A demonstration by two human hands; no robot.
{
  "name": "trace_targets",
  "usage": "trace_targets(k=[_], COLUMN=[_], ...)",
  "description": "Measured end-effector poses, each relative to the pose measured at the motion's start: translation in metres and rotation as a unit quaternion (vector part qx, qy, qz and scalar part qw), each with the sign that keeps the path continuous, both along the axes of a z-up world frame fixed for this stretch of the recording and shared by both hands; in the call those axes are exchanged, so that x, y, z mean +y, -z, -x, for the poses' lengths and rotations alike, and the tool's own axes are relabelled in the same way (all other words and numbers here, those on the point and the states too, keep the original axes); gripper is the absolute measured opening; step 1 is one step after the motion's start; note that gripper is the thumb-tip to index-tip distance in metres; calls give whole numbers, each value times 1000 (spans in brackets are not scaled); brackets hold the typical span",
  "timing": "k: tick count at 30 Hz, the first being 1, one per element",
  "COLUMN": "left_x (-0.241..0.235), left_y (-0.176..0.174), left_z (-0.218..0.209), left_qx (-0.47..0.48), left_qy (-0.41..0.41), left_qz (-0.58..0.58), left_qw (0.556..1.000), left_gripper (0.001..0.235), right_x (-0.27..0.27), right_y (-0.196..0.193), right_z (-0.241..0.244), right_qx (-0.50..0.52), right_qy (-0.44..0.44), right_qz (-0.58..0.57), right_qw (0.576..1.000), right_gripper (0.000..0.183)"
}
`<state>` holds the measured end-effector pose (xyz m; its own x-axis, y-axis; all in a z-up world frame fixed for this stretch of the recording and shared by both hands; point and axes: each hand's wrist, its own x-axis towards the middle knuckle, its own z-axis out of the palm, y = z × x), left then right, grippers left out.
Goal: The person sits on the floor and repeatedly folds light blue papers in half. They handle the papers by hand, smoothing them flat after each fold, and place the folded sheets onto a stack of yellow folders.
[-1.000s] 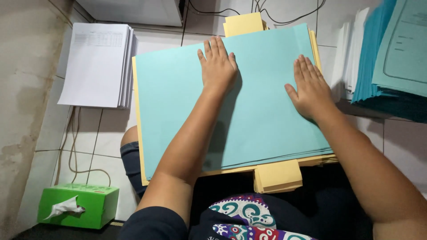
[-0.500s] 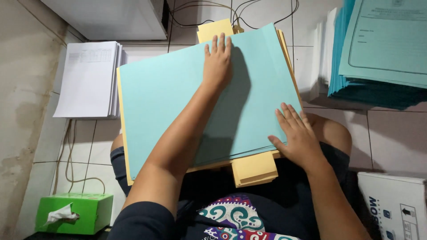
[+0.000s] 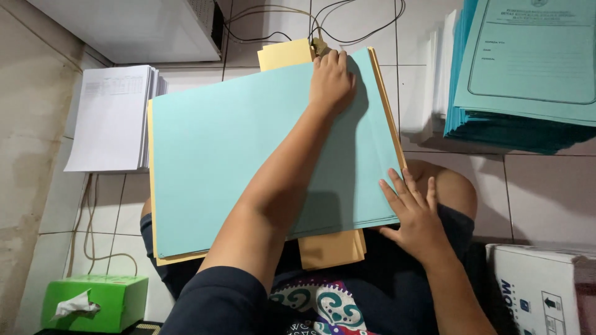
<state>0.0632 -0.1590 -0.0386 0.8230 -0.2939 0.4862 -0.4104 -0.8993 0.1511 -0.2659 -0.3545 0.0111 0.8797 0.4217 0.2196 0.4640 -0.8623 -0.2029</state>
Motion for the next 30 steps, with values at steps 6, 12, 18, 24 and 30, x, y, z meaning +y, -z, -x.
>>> trace_targets(k=[6,12,18,24,30], left_x=[2,52,169,170,177], left_y=[14,-26,-30,-30,6], left_z=[-7,74,167,182,169], left_qx=[29,99,208,144,66], left_qy=[23,17,-109,-85,-96], left_qz=[72,-18,-28,52,205], left_qw=[997,995,972,985,972], left_gripper=[50,64,68,65,59], right_x=[3,1,41,159,222], right_y=[-8,-18,-37,-18,53], right_z=[-4,-11,-27,-47,-156], right_qx=[56,112,196,209,-35], right_qy=[14,13,96,98,-112], right_qz=[45,120,223,177,72], right_qw=[997,986,950,957,990], right_gripper=[115,118,92,89,75])
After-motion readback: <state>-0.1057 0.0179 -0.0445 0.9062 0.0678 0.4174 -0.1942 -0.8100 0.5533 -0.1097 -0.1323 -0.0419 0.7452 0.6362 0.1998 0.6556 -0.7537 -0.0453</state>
